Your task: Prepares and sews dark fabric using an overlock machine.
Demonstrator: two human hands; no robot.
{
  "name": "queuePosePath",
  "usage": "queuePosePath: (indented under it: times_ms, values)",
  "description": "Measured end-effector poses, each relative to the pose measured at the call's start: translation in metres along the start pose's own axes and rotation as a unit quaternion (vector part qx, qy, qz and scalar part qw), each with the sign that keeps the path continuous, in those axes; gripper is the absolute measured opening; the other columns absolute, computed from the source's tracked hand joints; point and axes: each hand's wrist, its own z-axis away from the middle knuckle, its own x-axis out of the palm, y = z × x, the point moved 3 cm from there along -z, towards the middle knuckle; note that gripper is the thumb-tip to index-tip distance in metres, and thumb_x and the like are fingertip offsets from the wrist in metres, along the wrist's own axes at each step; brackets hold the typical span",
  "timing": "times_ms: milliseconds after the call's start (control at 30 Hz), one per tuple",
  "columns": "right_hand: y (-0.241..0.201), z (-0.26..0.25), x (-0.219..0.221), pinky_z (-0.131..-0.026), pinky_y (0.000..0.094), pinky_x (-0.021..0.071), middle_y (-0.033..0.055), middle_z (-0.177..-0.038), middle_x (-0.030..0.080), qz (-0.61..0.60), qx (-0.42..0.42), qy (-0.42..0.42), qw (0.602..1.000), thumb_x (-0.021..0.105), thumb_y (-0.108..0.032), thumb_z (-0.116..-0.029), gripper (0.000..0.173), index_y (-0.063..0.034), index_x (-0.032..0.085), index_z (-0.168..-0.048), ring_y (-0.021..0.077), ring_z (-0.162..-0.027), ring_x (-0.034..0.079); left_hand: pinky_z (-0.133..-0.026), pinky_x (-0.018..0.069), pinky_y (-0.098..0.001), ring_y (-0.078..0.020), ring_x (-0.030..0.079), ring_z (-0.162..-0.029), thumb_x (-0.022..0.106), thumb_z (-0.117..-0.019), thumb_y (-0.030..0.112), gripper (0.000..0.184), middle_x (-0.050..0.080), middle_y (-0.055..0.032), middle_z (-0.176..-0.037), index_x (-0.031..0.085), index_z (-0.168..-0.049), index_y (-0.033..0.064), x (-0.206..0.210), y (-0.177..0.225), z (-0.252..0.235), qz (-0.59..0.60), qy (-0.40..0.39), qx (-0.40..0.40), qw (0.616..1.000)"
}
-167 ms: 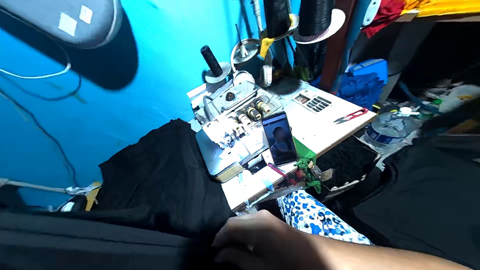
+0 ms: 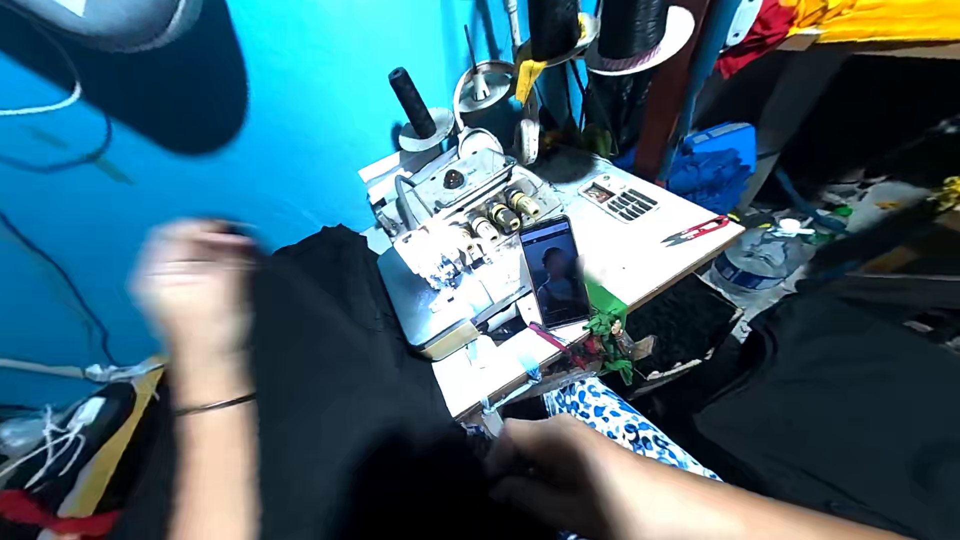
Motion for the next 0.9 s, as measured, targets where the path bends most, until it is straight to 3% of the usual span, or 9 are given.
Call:
queuePosePath:
  times_ms: [67, 133, 233, 300, 367, 467, 700, 833, 900]
  values:
    - [0.056, 0.024, 0.003, -0.078, 0.0541, 0.0541, 0.0222, -0.092, 0.068, 0.1, 0.221, -0.16, 0.957, 0.062, -0.02, -0.1023, 0.025, 0.0034, 0.065, -0.111, 0.0362, -0.085, 0.068, -0.087, 0.0573, -0.0362, -0.014, 0.069, -0.092, 0.067, -0.0976, 0.011, 0.017, 0.072, -0.0114, -0.102, 0.071, -0.106, -0.0027, 0.078, -0.026, 0.01, 0.028, -0.133, 0.004, 0.991]
    - [0.101, 0.033, 0.001, -0.088, 0.0702, 0.0494, 0.0277, -0.108, 0.069, 0.179, 0.333, -0.203, 0.903, 0.061, -0.03, -0.1031, 0.035, 0.0022, 0.068, -0.115, 0.0482, -0.104, 0.067, -0.089, 0.055, -0.045, -0.0211, 0.069, -0.095, 0.071, -0.0958, 0.016, 0.015, 0.074, -0.0097, -0.1, 0.076, -0.102, 0.0038, 0.125, -0.032, 0.024, 0.034, -0.231, -0.004, 0.972]
    - [0.096, 0.005, -0.02, -0.086, 0.0564, 0.056, 0.0155, -0.099, 0.072, 0.17, 0.243, 0.018, 0.955, 0.055, -0.028, -0.1051, 0.031, -0.0033, 0.073, -0.107, 0.0321, -0.094, 0.071, -0.081, 0.0509, -0.0401, -0.0189, 0.064, -0.089, 0.073, -0.0941, 0.021, 0.016, 0.069, -0.0075, -0.092, 0.076, -0.098, 0.0058, 0.137, -0.023, 0.031, 0.038, -0.252, -0.009, 0.967]
    - [0.086, -0.028, -0.03, -0.077, 0.0419, 0.0593, 0.0041, -0.094, 0.07, 0.213, 0.125, 0.184, 0.951, 0.057, -0.025, -0.1036, 0.023, -0.0098, 0.074, -0.102, 0.0177, -0.085, 0.069, -0.08, 0.051, -0.0354, -0.014, 0.064, -0.088, 0.075, -0.0926, 0.026, 0.016, 0.068, -0.0034, -0.09, 0.077, -0.096, 0.0096, 0.14, -0.024, 0.03, 0.032, -0.245, -0.013, 0.969]
    - [0.084, -0.062, -0.038, -0.081, 0.0347, 0.0587, 0.0018, -0.103, 0.07, 0.242, 0.057, 0.26, 0.933, 0.057, -0.023, -0.1035, 0.022, -0.0116, 0.075, -0.11, 0.0128, -0.091, 0.068, -0.079, 0.0499, -0.0345, -0.0134, 0.062, -0.087, 0.075, -0.0929, 0.028, 0.018, 0.067, -0.0025, -0.088, 0.077, -0.096, 0.0105, 0.141, -0.025, 0.029, 0.031, -0.245, -0.024, 0.969]
    - [0.086, -0.096, -0.044, -0.082, 0.0369, 0.0552, 0.0084, -0.101, 0.068, 0.205, 0.053, 0.266, 0.941, 0.06, -0.024, -0.103, 0.025, -0.0057, 0.074, -0.111, 0.0166, -0.089, 0.066, -0.078, 0.0494, -0.035, -0.0141, 0.062, -0.086, 0.075, -0.0929, 0.028, 0.019, 0.066, -0.0032, -0.087, 0.077, -0.096, 0.0093, 0.142, -0.024, 0.032, 0.03, -0.235, -0.029, 0.971]
    - [0.098, -0.105, -0.057, -0.065, 0.026, 0.0475, -0.0031, -0.075, 0.063, 0.078, 0.153, 0.239, 0.956, 0.067, -0.029, -0.0996, 0.021, -0.0101, 0.072, -0.092, 0.0035, -0.068, 0.057, -0.08, 0.0492, -0.032, -0.0105, 0.063, -0.09, 0.073, -0.0944, 0.029, 0.018, 0.069, -0.001, -0.092, 0.078, -0.101, 0.0127, 0.141, -0.023, 0.038, 0.047, -0.229, -0.048, 0.971]
    - [0.09, -0.107, -0.066, -0.073, 0.0284, 0.0494, 0.0015, -0.088, 0.065, 0.118, 0.139, 0.257, 0.949, 0.063, -0.025, -0.1019, 0.02, -0.0071, 0.072, -0.097, 0.0066, -0.078, 0.059, -0.08, 0.0506, -0.0429, -0.0184, 0.066, -0.092, 0.068, -0.099, 0.026, 0.018, 0.072, -0.0053, -0.098, 0.076, -0.106, 0.0119, 0.13, -0.021, 0.041, 0.021, -0.221, -0.061, 0.973]
    - [0.09, -0.111, -0.067, -0.077, 0.03, 0.0498, 0.0031, -0.094, 0.064, 0.117, 0.126, 0.252, 0.952, 0.062, -0.023, -0.1024, 0.02, -0.0068, 0.072, -0.098, 0.0086, -0.084, 0.06, -0.083, 0.0515, -0.0412, -0.0151, 0.066, -0.093, 0.067, -0.0991, 0.031, 0.02, 0.072, -0.0016, -0.097, 0.077, -0.105, 0.0148, 0.133, -0.028, 0.038, 0.011, -0.225, -0.059, 0.972]
